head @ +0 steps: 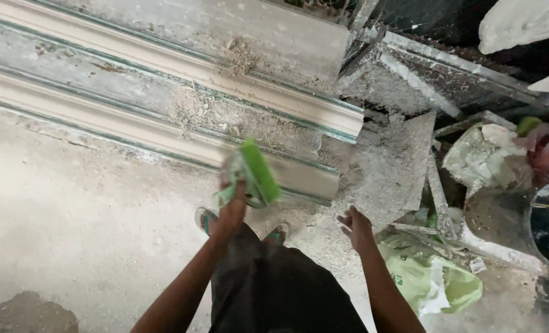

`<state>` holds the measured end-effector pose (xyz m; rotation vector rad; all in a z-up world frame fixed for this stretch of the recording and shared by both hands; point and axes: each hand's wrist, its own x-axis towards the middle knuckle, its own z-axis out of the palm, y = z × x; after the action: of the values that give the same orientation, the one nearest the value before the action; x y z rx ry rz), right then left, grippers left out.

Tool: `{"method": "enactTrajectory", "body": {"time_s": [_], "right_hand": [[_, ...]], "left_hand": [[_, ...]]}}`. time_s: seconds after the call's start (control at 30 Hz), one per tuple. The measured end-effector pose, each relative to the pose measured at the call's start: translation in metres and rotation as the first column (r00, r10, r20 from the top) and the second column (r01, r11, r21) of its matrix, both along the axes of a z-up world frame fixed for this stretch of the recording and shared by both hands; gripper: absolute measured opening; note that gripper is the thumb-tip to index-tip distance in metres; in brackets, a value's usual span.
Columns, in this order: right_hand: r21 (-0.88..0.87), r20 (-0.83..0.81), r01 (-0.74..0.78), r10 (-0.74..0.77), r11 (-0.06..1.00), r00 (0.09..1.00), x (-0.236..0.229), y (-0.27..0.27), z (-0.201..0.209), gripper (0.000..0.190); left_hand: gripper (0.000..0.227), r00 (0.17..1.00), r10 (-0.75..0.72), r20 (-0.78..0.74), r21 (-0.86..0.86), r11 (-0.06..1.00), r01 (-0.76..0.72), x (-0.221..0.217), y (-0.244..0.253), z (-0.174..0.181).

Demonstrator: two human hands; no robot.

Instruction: Cleaning excess plaster and debris from casting molds using a scraper and brush, and removing finished trim pieces.

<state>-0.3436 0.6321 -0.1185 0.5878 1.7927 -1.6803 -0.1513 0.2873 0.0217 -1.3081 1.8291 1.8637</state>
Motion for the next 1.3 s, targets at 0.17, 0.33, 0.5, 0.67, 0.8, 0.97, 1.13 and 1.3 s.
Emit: {"method": "enactTrajectory", "body": {"time_s": [0.17,0.33,0.5,0.67,0.8,0.97,1.13,1.3], "right_hand": [[-0.217,0.286,0.015,0.049,0.976,0.957,0.015,-0.05,0.053,0.06],[-0.194,0.272,0.01,0.044,0.981,0.961,0.001,-0.077,0.063,0.076],[-0.088,0.253,0.167,-0.14,0.982,0.957,-0.031,-0.022,-0.014,0.068],[-0.155,0.07,0.231,-0.222,0.961,0.972,-0.042,0.025,-0.047,0.036],[-0.055,-0.037,0.12,-0.123,0.991,0.992,-0.043,0.013,-0.025,0.043],[0.124,-0.254,-0.043,0.074,0.991,0.964,-0.04,-0.073,0.078,0.065],[0.431,-0.655,-0.07,0.365,0.9,0.661,-0.055,-0.124,0.058,0.04],[0.655,-0.729,-0.012,0.636,0.755,0.252,-0.032,-0.178,0.062,0.034]], "left_hand": [[0.102,0.863,0.154,-0.481,-0.65,0.597,-0.469,-0.001,0.037,-0.006],[0.039,0.554,-0.4,-0.73,-0.461,0.887,0.032,-0.05,0.196,-0.225],[0.072,0.524,-0.094,-0.846,0.079,0.951,0.298,-0.064,0.171,-0.07],[0.062,0.701,0.008,-0.714,0.192,0.964,0.185,-0.048,0.106,-0.006],[0.076,0.878,0.283,-0.387,0.395,0.911,-0.119,-0.004,0.039,0.022],[0.061,0.81,0.446,-0.381,0.002,0.876,-0.482,0.025,-0.06,0.082],[0.05,0.695,0.478,-0.537,-0.244,0.701,-0.67,0.046,-0.217,0.1],[0.058,0.607,0.442,-0.661,-0.392,0.487,-0.78,0.048,-0.342,0.061]]}}
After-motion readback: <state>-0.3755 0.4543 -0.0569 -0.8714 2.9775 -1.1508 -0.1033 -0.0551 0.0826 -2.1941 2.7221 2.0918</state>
